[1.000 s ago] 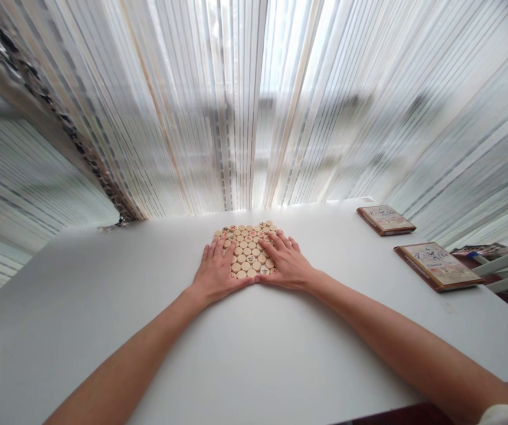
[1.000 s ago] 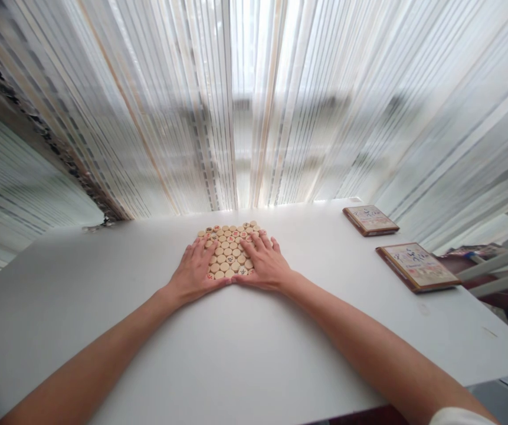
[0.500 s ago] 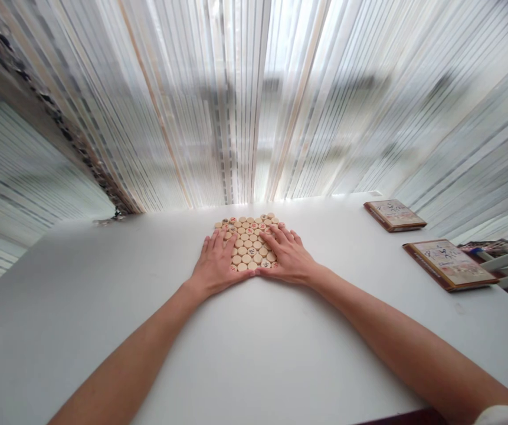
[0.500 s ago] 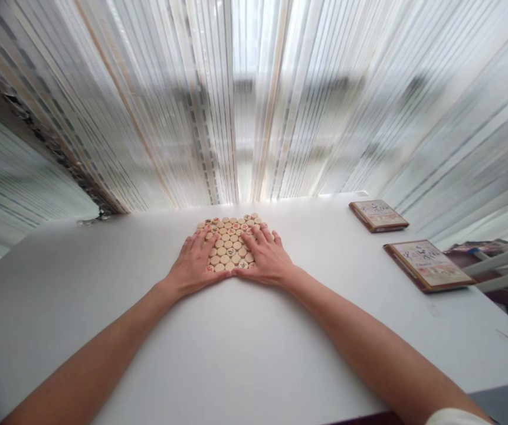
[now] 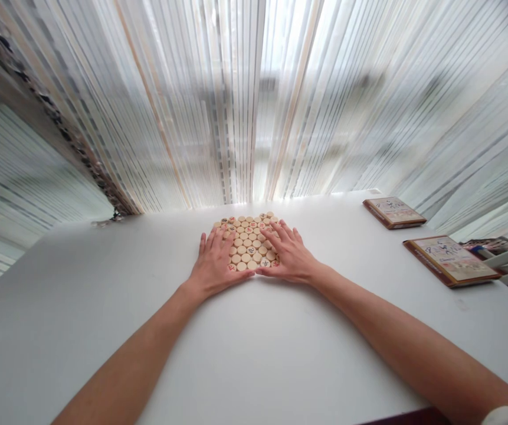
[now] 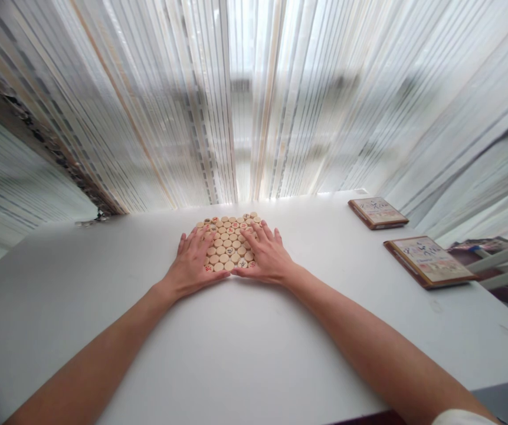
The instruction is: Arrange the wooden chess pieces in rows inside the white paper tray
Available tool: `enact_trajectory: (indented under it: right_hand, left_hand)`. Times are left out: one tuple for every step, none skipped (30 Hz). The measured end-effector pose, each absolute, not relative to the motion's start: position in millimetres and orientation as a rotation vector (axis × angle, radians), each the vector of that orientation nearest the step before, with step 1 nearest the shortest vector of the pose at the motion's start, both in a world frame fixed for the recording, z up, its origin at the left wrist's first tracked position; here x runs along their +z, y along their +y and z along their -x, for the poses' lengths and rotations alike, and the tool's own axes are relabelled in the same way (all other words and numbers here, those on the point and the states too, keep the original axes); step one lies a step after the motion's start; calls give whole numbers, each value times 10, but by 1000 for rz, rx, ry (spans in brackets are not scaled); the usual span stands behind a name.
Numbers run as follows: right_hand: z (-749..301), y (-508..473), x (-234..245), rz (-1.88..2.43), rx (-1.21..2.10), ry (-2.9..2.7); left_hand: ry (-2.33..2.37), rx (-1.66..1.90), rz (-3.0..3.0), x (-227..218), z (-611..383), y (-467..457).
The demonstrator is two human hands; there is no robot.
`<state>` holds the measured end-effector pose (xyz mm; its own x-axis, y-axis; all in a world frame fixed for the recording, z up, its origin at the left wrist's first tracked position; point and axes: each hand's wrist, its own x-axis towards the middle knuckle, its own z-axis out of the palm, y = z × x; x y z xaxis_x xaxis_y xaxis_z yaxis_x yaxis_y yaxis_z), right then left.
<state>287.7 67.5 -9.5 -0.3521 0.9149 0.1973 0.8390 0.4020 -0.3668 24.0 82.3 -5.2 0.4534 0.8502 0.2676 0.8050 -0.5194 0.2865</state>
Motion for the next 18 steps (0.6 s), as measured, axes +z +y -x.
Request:
enact_trajectory:
  right_hand:
    - [-2888, 666, -99, 1493, 290, -2275]
    - [-2903, 658, -102, 1471, 295, -2251]
    - [-2923, 652, -105, 1447, 300, -2224]
    - [-2949, 651, -107, 1422, 306, -2194]
    - [-2982, 655, -109, 1395, 313, -2158]
    - [-3022, 666, -111, 1371, 320, -2116]
    - [-3069, 684, -116, 1352, 328, -2067]
    - [-3120, 709, -122, 1340, 335, -2010]
    - [-3172, 738, -132, 1336, 343, -1946]
    - [-3223, 771, -145, 1341, 352, -1878]
    - [-3268, 804, -160, 1353, 362, -1809]
    - [-3305, 836, -177, 1368, 375, -1744]
    - [-3332, 862, -195, 1382, 388, -1689]
    - [-3348, 883, -211, 1392, 403, -1646]
    - [-3354, 897, -226, 1396, 417, -1616]
    - [-3352, 905, -237, 1395, 429, -1599]
    - [-3344, 907, -245, 1390, 440, -1590]
    - [-3334, 905, -250, 1384, 448, -1586]
  left_hand:
    - [1459, 614, -2567, -55, -228, 822]
    - [1443, 653, -2555, -52, -212, 820]
    - [1426, 694, -2540, -45, -193, 819]
    - [1407, 740, -2522, -32, -170, 819]
    - [1386, 788, -2500, -17, -144, 821]
    - [1369, 842, -2474, 1, -117, 825]
    - [1357, 900, -2443, 18, -88, 831]
    - [1354, 961, -2406, 33, -61, 839]
    - [1362, 1023, -2363, 45, -37, 850]
    - [1379, 1081, -2318, 50, -17, 863]
    - [1400, 1132, -2271, 51, -1, 877]
    - [1421, 1173, -2228, 45, 10, 891]
    - [1437, 1202, -2191, 36, 18, 906]
    - [1447, 1222, -2159, 23, 23, 920]
    - [1453, 1235, -2134, 8, 27, 932]
    - [1456, 1244, -2112, -6, 30, 943]
    - [1459, 1253, -2091, -18, 33, 951]
    - [1463, 1263, -2071, -27, 36, 957]
